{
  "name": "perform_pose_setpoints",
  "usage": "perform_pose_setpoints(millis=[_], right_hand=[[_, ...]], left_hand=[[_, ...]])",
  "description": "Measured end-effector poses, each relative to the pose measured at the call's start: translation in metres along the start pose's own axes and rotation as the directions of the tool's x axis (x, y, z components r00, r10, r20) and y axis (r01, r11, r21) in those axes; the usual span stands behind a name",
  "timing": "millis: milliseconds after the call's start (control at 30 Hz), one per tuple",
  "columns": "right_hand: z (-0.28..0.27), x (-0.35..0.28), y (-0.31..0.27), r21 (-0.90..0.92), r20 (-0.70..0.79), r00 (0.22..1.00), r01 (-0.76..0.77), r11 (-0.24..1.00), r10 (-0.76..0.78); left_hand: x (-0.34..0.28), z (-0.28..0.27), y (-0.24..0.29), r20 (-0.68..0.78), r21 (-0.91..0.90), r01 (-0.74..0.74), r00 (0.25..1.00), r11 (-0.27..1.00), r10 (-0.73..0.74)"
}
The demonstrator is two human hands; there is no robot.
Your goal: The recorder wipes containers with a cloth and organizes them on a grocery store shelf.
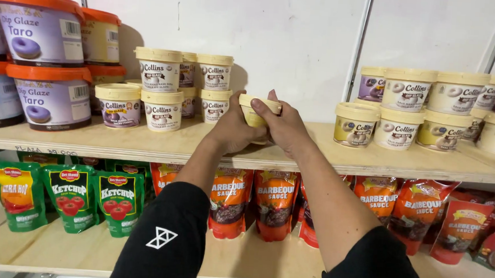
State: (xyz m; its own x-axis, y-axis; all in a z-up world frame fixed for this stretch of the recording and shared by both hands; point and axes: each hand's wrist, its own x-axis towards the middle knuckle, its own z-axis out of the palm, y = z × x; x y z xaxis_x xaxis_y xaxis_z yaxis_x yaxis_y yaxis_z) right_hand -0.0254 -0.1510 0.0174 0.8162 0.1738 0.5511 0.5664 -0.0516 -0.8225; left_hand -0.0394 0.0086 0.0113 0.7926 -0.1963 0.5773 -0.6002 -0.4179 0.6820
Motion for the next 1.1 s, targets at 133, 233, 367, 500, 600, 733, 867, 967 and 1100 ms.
perform_pose_setpoints(millis=[133, 233, 367, 500, 600, 733, 867, 967, 1100], right_hand=[[0.005, -0.006, -0.006, 0.003, -0.056, 0.994, -0.089, 0.996, 0.089], [0.001, -0.004, -0.002, -0.379, -0.209, 0.977, -0.109, 0.919, 0.03], [0.002, 0.0, 0.007, -0.231, -0.198, 0.98, -0.056, 0.971, 0.009], [0.0, 0.005, 0.008, -0.196, -0.196, 0.978, 0.036, 0.98, -0.075], [0.005, -0.014, -0.006, -0.21, -0.238, 0.97, -0.011, 0.978, -0.04], [0.01, -0.018, -0.004, -0.461, -0.321, 0.925, 0.037, 0.887, -0.205], [-0.007, 0.007, 0.025, -0.624, -0.164, 0.922, 0.177, 0.761, -0.35], [-0.005, 0.007, 0.01, -0.531, -0.13, 0.969, 0.11, 0.84, -0.209], [0.001, -0.01, 0.002, -0.323, -0.054, 0.99, 0.107, 0.941, -0.131]], left_hand=[[-0.006, 0.001, 0.019, -0.098, 0.107, 0.091, 0.992, 0.99, -0.081], [-0.017, -0.002, 0.032, -0.17, 0.238, 0.197, 0.973, 0.951, -0.159], [-0.009, -0.004, 0.01, -0.003, 0.064, -0.066, 0.998, 0.996, 0.066], [0.004, -0.003, 0.001, 0.018, -0.268, 0.055, 0.998, 0.962, -0.052], [0.0, 0.001, 0.011, -0.073, -0.01, 0.095, 0.993, 0.995, -0.096], [-0.008, -0.007, 0.016, -0.15, 0.079, 0.121, 0.983, 0.99, -0.108], [0.009, -0.003, -0.006, 0.014, -0.258, 0.085, 0.996, 0.962, -0.084], [0.027, 0.004, -0.026, 0.035, -0.17, 0.055, 0.998, 0.984, -0.05], [0.025, 0.004, -0.026, 0.121, -0.211, 0.238, 0.969, 0.948, -0.216]])
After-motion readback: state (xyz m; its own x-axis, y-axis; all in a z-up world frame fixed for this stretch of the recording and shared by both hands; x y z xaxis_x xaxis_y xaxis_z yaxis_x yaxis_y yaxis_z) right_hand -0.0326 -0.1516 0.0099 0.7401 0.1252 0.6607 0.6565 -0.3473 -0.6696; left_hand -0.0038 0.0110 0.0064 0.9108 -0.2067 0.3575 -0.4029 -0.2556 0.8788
